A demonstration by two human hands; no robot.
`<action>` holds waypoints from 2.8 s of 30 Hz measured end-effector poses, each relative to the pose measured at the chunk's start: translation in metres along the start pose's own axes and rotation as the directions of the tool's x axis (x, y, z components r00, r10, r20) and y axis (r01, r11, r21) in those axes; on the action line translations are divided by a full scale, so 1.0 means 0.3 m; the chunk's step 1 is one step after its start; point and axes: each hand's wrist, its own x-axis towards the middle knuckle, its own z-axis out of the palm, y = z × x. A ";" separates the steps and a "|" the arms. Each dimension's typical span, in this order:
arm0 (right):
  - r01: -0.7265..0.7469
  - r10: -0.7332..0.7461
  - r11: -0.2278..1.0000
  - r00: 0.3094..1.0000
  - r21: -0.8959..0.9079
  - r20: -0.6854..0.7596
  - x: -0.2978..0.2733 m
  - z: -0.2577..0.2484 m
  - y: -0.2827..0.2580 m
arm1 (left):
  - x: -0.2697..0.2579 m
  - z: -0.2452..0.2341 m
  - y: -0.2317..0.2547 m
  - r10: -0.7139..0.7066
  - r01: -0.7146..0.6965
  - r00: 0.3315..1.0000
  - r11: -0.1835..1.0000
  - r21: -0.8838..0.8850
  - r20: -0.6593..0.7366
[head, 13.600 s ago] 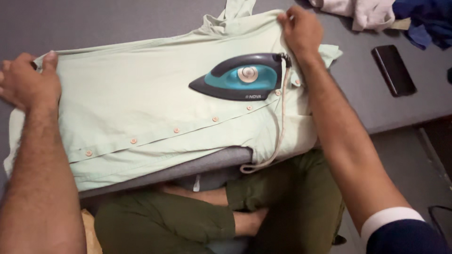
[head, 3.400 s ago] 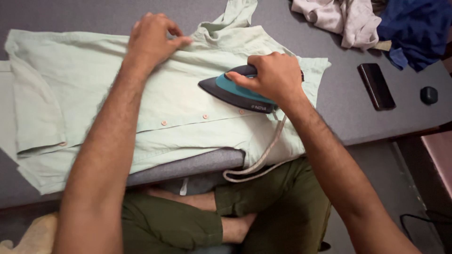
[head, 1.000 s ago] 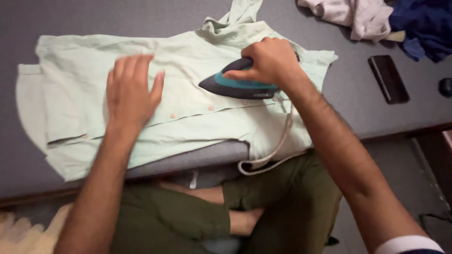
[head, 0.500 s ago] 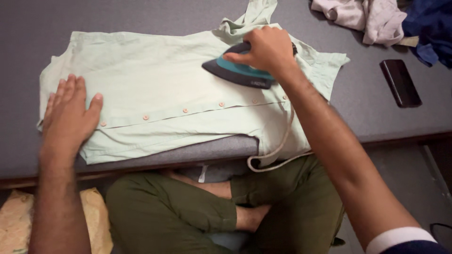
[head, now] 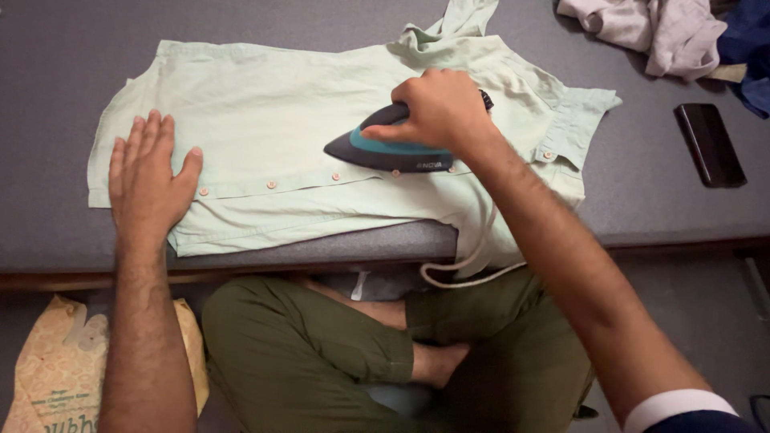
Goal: The person irons a light green shirt laid out on a gray ironing board. They use a blue and black electric iron to smooth the fabric, moving it across the shirt's body and sleeves while adjusting the garment with their hands.
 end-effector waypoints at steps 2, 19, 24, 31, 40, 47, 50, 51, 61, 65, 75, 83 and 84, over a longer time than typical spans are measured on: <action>0.003 -0.003 1.000 1.000 0.011 -0.009 0.003 -0.003 -0.010 | -0.002 -0.001 0.002 -0.008 0.008 1.000 1.000 -0.010 -0.006; -0.087 0.093 0.994 0.991 0.065 -0.094 0.265 0.118 -0.048 | -0.003 0.006 -0.013 -0.019 0.019 0.999 1.000 0.005 -0.047; 0.074 -0.069 0.995 0.995 0.070 -0.075 0.230 0.078 -0.123 | -0.001 0.014 -0.015 -0.023 0.025 0.999 0.999 0.035 -0.033; 0.198 -0.184 0.975 0.974 0.098 -0.135 0.190 0.048 -0.249 | 0.003 0.014 -0.017 -0.022 0.022 1.000 0.999 0.045 -0.007; 0.035 -0.005 0.994 0.960 0.104 -0.278 0.381 0.162 -0.291 | -0.002 0.018 -0.019 -0.021 0.021 1.000 0.991 0.134 0.001; 0.040 0.011 0.989 0.942 0.145 -0.336 0.482 0.231 -0.310 | -0.007 -0.104 -0.134 -0.153 0.114 0.972 0.970 0.214 0.177; 0.155 -0.099 0.975 0.944 0.157 -0.315 0.478 0.200 -0.302 | -0.014 -0.129 -0.185 -0.113 0.093 0.988 0.979 0.180 0.102; 0.186 -0.135 0.969 0.949 0.160 -0.284 0.476 0.182 -0.309 | -0.014 -0.113 -0.188 -0.087 0.074 0.995 0.979 0.189 0.058; 0.380 -0.399 0.871 0.917 0.312 -0.006 0.366 0.053 -0.449 | -0.044 -0.094 -0.208 -0.086 0.089 0.996 0.984 0.155 -0.025; 0.369 -0.360 0.892 0.929 0.260 -0.081 0.398 0.073 -0.461 | -0.053 -0.073 -0.233 -0.073 0.088 0.984 0.992 0.086 -0.165; 0.231 -0.155 0.951 0.931 0.207 -0.329 0.536 0.186 -0.578 | -0.086 -0.030 -0.277 -0.149 0.184 0.895 0.982 0.045 -0.420; 0.469 -0.466 0.817 0.880 0.335 -0.094 0.511 0.065 -0.604 | -0.080 -0.027 -0.277 -0.161 0.196 0.898 0.979 0.046 -0.409; 0.499 -0.486 0.808 0.865 0.314 -0.126 0.511 0.065 -0.606 | -0.078 -0.028 -0.275 -0.168 0.202 0.899 0.979 0.042 -0.404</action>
